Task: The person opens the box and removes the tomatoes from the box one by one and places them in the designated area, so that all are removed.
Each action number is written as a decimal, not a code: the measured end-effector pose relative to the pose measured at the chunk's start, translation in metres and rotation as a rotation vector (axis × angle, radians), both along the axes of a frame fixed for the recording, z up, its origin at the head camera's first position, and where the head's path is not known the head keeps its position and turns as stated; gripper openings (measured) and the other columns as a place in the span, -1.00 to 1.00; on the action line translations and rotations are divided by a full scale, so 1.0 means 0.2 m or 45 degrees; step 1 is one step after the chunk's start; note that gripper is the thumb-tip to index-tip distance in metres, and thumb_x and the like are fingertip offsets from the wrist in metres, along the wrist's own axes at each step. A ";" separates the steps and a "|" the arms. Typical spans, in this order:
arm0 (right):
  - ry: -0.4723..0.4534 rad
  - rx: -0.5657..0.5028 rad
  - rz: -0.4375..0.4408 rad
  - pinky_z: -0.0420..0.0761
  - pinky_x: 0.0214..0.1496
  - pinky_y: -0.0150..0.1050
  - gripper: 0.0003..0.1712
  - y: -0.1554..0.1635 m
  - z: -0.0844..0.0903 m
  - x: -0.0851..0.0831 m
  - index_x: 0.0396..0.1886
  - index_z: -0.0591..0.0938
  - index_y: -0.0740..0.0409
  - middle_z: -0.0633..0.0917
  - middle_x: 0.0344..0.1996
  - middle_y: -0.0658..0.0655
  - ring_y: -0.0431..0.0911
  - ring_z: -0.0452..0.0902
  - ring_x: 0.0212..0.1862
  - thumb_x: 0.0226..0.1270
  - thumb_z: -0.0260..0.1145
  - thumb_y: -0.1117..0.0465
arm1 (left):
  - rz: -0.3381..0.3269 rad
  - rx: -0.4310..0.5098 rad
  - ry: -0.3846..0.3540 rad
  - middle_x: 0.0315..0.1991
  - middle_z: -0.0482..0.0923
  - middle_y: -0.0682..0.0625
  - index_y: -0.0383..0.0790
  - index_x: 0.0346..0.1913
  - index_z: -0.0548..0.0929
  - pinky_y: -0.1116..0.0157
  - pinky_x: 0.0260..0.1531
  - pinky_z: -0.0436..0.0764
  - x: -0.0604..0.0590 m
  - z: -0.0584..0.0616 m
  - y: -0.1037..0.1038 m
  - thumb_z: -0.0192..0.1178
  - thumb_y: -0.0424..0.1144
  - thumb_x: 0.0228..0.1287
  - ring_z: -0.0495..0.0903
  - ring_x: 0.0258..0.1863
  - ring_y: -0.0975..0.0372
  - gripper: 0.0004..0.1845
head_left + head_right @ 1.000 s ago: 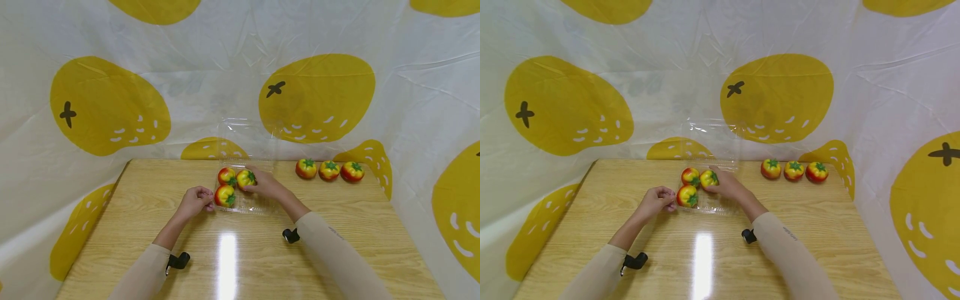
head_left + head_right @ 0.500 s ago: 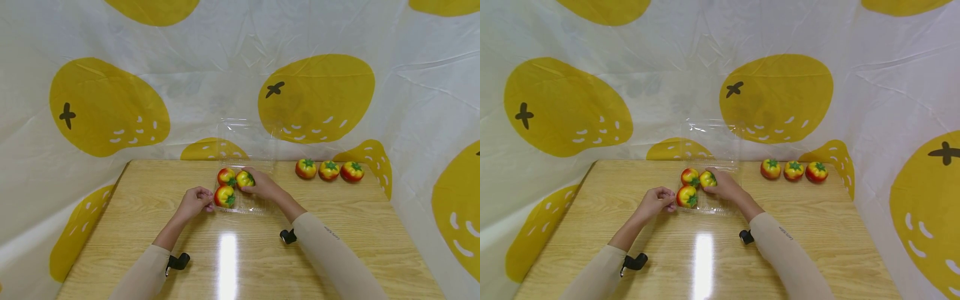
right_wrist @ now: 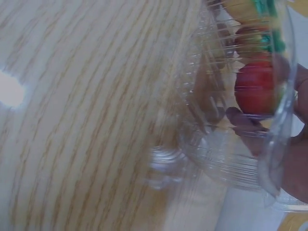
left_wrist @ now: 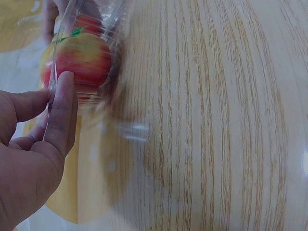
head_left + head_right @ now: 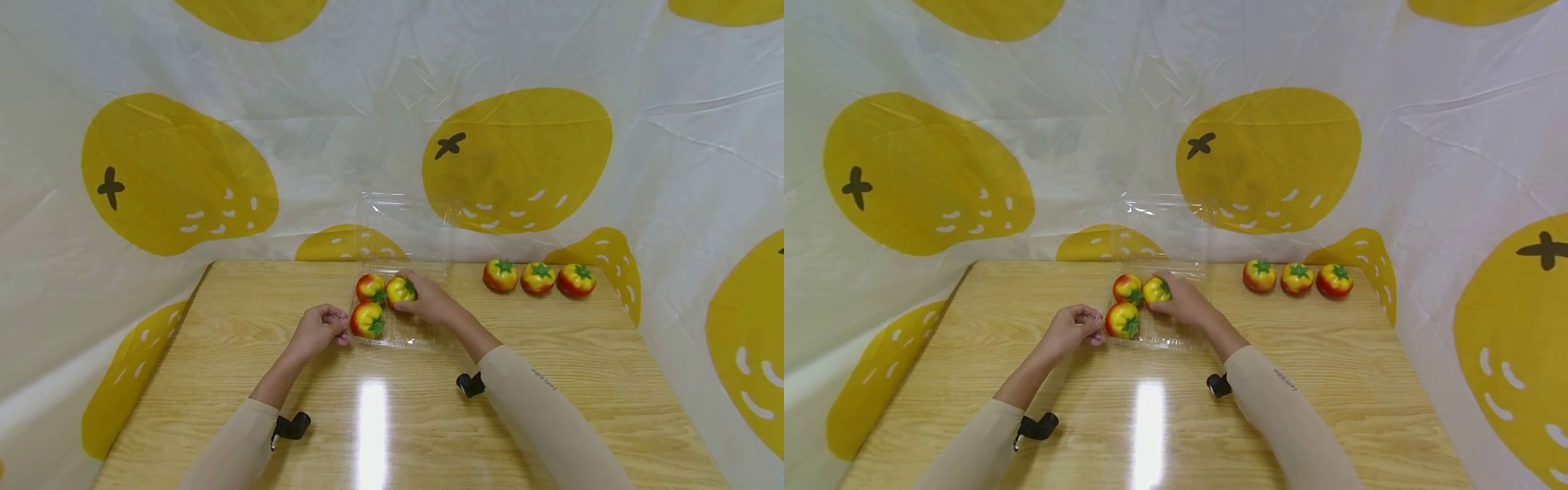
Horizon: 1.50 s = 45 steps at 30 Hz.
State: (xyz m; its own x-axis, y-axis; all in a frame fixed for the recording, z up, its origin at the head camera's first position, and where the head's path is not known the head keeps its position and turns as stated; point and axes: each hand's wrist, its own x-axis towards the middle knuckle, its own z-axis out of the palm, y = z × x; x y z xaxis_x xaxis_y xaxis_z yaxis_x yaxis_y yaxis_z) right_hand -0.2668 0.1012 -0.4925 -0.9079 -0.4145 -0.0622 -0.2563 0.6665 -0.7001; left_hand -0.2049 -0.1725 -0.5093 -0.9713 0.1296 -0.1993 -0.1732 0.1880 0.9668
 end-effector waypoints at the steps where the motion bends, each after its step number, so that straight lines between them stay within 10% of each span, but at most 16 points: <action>1: 0.003 -0.002 -0.002 0.52 0.44 0.13 -0.22 0.00 0.01 0.00 0.54 0.33 0.05 0.55 0.32 0.24 0.14 0.49 0.31 0.42 0.44 0.05 | 0.000 -0.002 0.000 -0.34 0.58 -0.17 -0.53 -0.06 0.59 0.20 -0.33 0.84 0.00 0.00 0.00 0.21 -0.50 0.45 0.72 -0.44 0.17 -0.88; 24: 0.175 -0.116 0.049 0.67 0.24 0.07 -0.17 0.11 0.23 0.14 0.52 0.36 0.10 0.55 0.28 0.24 0.11 0.55 0.19 0.34 0.52 0.13 | -0.002 0.035 0.013 -0.37 0.59 -0.17 -0.60 -0.02 0.57 0.26 -0.37 0.84 -0.01 0.00 0.00 0.20 -0.51 0.45 0.73 -0.47 0.21 -0.83; 45: 0.197 -0.211 -0.169 0.66 0.19 0.08 -0.16 0.47 0.29 0.24 0.57 0.31 -0.03 0.41 0.43 0.21 0.12 0.47 0.24 0.38 0.48 0.04 | -0.003 0.019 -0.010 -0.35 0.59 -0.17 -0.58 0.00 0.57 0.26 -0.35 0.84 -0.01 -0.02 -0.01 0.19 -0.50 0.46 0.74 -0.47 0.20 -0.83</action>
